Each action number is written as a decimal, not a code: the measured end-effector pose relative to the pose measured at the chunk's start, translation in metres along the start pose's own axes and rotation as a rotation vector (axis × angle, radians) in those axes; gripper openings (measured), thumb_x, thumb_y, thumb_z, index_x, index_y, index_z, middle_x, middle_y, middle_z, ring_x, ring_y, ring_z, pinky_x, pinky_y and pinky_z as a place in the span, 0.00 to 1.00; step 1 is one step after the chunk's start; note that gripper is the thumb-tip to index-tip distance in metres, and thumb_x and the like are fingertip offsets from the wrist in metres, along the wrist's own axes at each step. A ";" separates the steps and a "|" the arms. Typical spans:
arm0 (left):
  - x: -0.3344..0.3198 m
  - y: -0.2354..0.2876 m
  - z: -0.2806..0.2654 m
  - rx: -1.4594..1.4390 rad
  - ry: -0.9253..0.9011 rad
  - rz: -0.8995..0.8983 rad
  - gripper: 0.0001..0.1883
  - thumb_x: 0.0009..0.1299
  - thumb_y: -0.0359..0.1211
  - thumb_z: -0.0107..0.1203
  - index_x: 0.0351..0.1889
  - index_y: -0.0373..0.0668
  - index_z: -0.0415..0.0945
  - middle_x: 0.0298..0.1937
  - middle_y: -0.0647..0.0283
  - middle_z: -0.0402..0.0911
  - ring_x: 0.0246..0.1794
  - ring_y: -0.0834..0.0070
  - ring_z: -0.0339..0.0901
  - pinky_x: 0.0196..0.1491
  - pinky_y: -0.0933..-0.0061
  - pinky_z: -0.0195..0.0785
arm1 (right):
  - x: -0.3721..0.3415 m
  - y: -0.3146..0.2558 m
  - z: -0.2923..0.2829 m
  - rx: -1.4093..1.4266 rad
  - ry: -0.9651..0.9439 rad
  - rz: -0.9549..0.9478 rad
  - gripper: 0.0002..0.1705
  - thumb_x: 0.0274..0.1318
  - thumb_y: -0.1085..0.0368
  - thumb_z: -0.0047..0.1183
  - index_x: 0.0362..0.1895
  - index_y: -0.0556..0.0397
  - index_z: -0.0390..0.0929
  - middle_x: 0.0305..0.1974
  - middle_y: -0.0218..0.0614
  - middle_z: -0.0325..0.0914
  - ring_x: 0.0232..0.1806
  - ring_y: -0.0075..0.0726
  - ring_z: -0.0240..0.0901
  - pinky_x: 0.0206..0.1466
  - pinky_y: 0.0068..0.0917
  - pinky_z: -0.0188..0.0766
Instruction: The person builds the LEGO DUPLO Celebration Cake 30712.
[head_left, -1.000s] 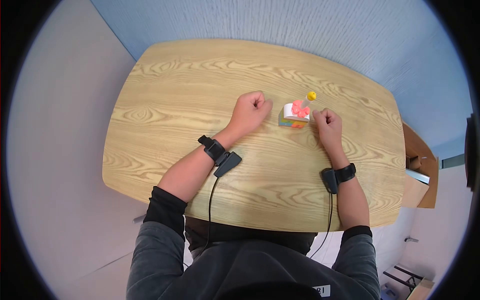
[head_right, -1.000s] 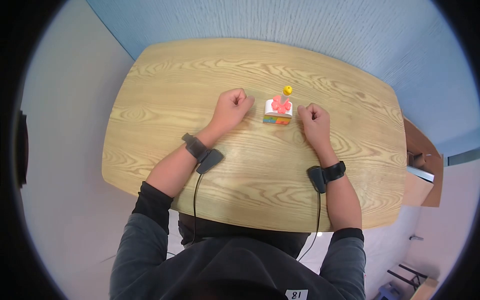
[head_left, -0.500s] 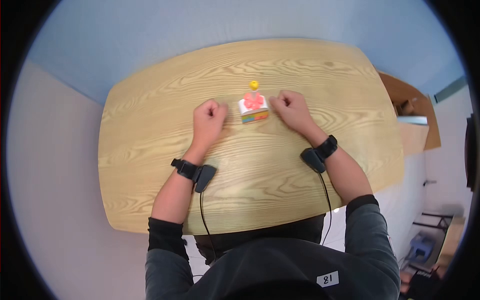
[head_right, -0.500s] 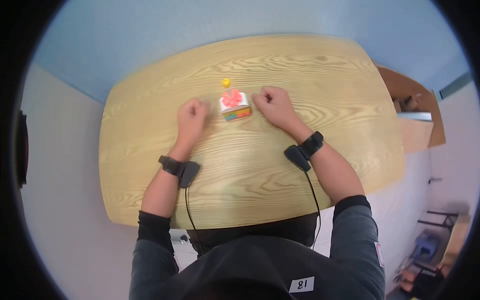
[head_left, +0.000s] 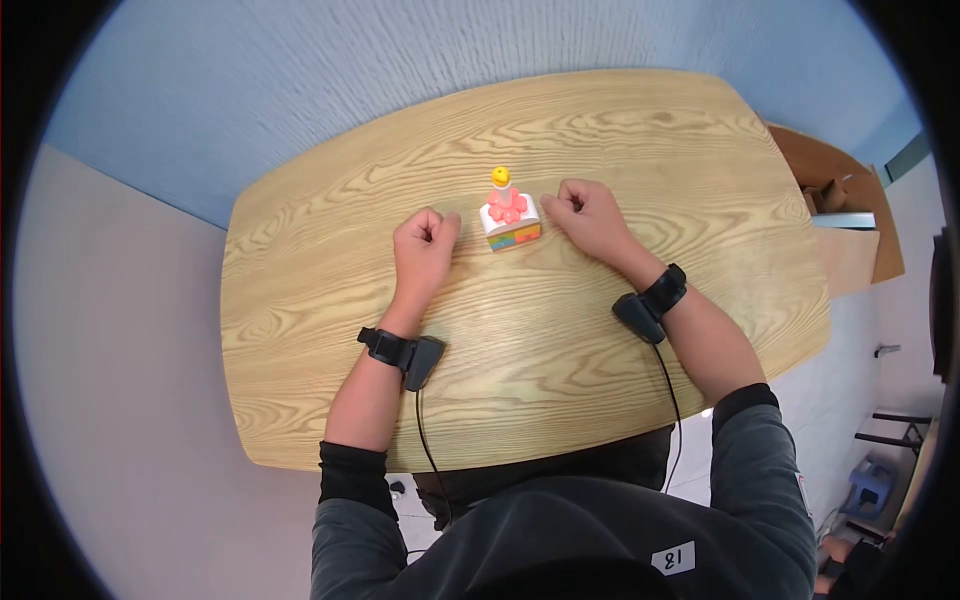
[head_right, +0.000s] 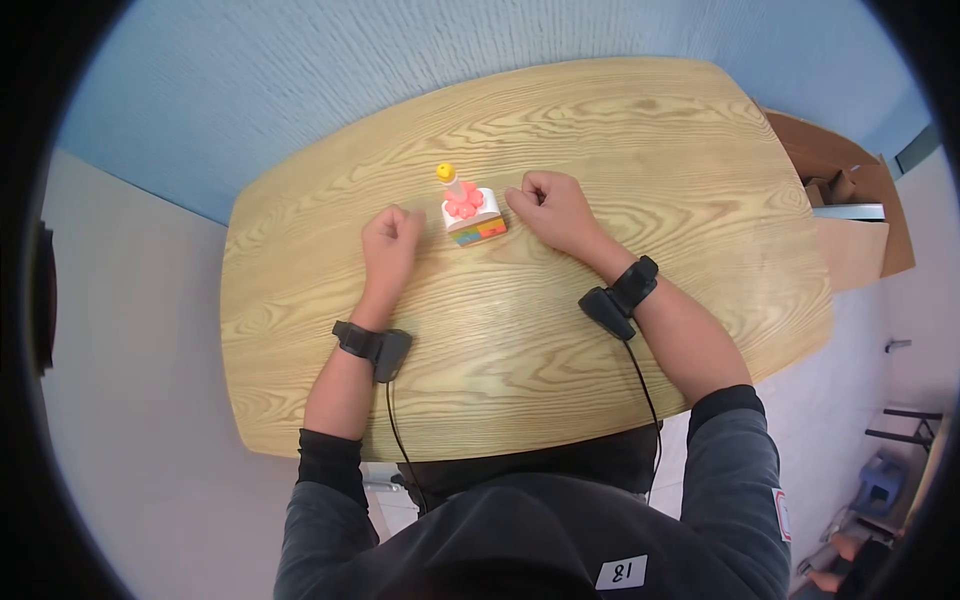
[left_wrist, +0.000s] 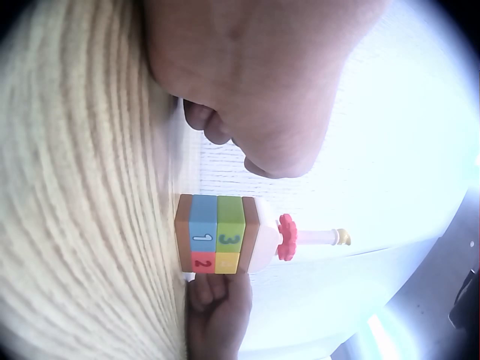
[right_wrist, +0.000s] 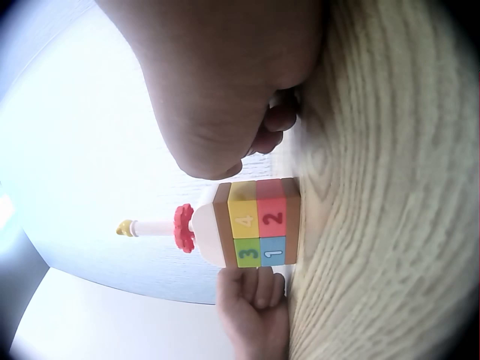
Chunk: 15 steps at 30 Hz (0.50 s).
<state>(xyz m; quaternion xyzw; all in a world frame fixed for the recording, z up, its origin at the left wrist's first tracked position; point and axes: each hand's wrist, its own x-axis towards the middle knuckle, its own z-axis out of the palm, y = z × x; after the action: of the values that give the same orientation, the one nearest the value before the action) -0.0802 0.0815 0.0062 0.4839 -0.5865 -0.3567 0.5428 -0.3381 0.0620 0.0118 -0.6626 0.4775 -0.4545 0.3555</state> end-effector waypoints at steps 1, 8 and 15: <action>0.000 -0.001 0.000 -0.001 0.005 0.002 0.21 0.72 0.29 0.61 0.19 0.45 0.62 0.19 0.80 0.59 0.22 0.90 0.53 0.24 0.79 0.47 | 0.000 0.000 0.000 -0.002 -0.001 -0.017 0.24 0.61 0.60 0.61 0.19 0.55 0.64 0.16 0.25 0.60 0.21 0.20 0.52 0.23 0.27 0.54; -0.001 -0.003 0.003 0.001 0.006 -0.008 0.21 0.72 0.29 0.61 0.19 0.45 0.62 0.19 0.79 0.59 0.22 0.90 0.53 0.24 0.79 0.48 | -0.004 0.004 -0.001 -0.011 -0.009 0.004 0.24 0.61 0.60 0.61 0.19 0.55 0.64 0.16 0.25 0.58 0.21 0.20 0.52 0.24 0.27 0.54; -0.001 0.007 -0.001 0.012 -0.034 0.001 0.21 0.73 0.30 0.61 0.19 0.44 0.62 0.19 0.77 0.62 0.23 0.88 0.55 0.24 0.77 0.50 | -0.001 -0.001 0.002 -0.008 -0.009 0.000 0.24 0.62 0.61 0.61 0.18 0.54 0.64 0.17 0.21 0.58 0.22 0.17 0.51 0.24 0.26 0.51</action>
<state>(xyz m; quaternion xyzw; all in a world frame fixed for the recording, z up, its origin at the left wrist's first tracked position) -0.0805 0.0844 0.0128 0.4806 -0.5979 -0.3612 0.5302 -0.3359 0.0633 0.0118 -0.6661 0.4778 -0.4496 0.3548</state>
